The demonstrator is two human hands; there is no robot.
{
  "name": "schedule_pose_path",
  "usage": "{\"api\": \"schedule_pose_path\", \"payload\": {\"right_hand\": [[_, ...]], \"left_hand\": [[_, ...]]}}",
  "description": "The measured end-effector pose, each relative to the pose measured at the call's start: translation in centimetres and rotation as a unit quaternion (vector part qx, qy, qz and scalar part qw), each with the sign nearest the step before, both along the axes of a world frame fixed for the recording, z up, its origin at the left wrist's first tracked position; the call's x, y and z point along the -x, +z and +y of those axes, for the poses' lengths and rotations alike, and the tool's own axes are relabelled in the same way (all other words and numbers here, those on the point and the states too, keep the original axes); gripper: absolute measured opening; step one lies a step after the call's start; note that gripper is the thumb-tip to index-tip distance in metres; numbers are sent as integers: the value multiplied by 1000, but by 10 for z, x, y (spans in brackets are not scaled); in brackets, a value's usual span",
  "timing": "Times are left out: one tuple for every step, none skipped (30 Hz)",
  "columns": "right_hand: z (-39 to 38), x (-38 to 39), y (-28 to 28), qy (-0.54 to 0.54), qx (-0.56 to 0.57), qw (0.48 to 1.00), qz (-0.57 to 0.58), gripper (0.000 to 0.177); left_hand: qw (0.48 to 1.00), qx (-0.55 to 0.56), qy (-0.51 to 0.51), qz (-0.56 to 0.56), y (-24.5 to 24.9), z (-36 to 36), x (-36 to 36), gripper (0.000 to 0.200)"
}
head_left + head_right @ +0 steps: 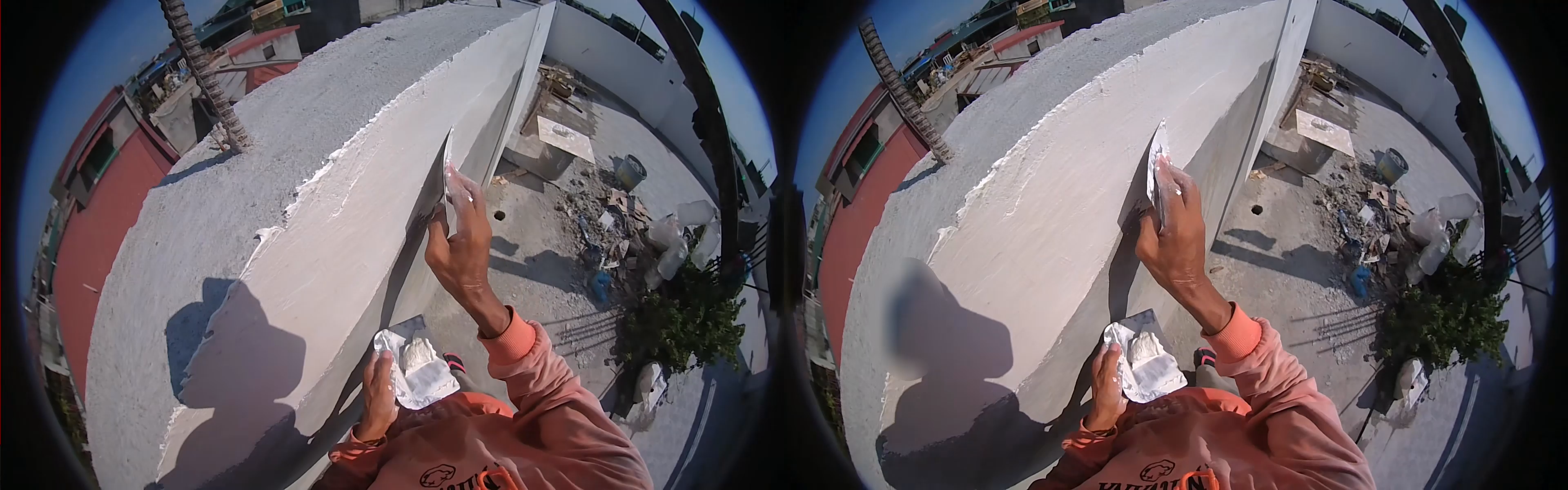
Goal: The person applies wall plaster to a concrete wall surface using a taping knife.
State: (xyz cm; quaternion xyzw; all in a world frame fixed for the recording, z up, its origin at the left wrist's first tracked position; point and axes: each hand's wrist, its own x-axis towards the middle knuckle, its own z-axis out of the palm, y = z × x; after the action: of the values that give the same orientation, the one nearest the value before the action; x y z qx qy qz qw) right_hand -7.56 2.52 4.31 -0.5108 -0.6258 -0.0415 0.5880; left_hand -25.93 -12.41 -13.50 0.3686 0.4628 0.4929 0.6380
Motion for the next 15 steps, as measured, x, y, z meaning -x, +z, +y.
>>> {"api": "schedule_pose_path", "payload": {"right_hand": [[-6, 7, -1, 1, 1, 1000, -7, 61], [-11, 13, -5, 9, 2, 1000, -16, 67], [-15, 19, -8, 9, -5, 1000, -25, 68], [-19, 26, -12, 10, -10, 999, -34, 69], [-23, 33, -15, 10, -17, 999, -42, 70], [-29, 40, -16, 23, -11, 999, -37, 72], [-34, 46, -19, 23, -13, 999, -44, 72], [-40, 53, -21, 23, -14, 998, -50, 73], [-46, 59, -24, 24, -16, 998, -56, 73], [-54, 66, -25, 46, 2, 998, -40, 75], [-61, 72, -27, 49, 2, 998, -49, 75], [-68, 78, -29, 52, 3, 997, -56, 75], [-75, 84, -31, 55, 3, 996, -63, 75], [-79, 92, -36, 60, -10, 996, -59, 73], [-88, 98, -37, 76, -10, 996, -53, 71]], "left_hand": [[997, 54, 10, -58, 5, -1, 3, 50], [987, 108, 22, -115, 10, -1, 6, 52], [987, 116, 32, -111, 9, -4, 8, 52], [986, 123, 43, -106, 6, -5, 10, 52], [985, 130, 53, -100, 4, -7, 12, 51], [990, 110, 60, -70, -3, -11, 12, 45], [993, 89, 67, -39, -13, -16, 11, 39], [995, 70, 75, -7, -21, -21, 11, 34], [996, 62, 8, 66, -22, -19, 18, 39], [987, 54, -58, 137, -22, -17, 29, 45], [989, 50, -72, 116, -22, -19, 32, 48], [991, 47, -85, 95, -16, -20, 34, 51], [998, 46, -45, -18, 6, -19, 24, 50], [990, 43, -4, -131, 25, -18, 17, 50], [996, -6, 5, -87, 37, -18, 13, 48]]}}
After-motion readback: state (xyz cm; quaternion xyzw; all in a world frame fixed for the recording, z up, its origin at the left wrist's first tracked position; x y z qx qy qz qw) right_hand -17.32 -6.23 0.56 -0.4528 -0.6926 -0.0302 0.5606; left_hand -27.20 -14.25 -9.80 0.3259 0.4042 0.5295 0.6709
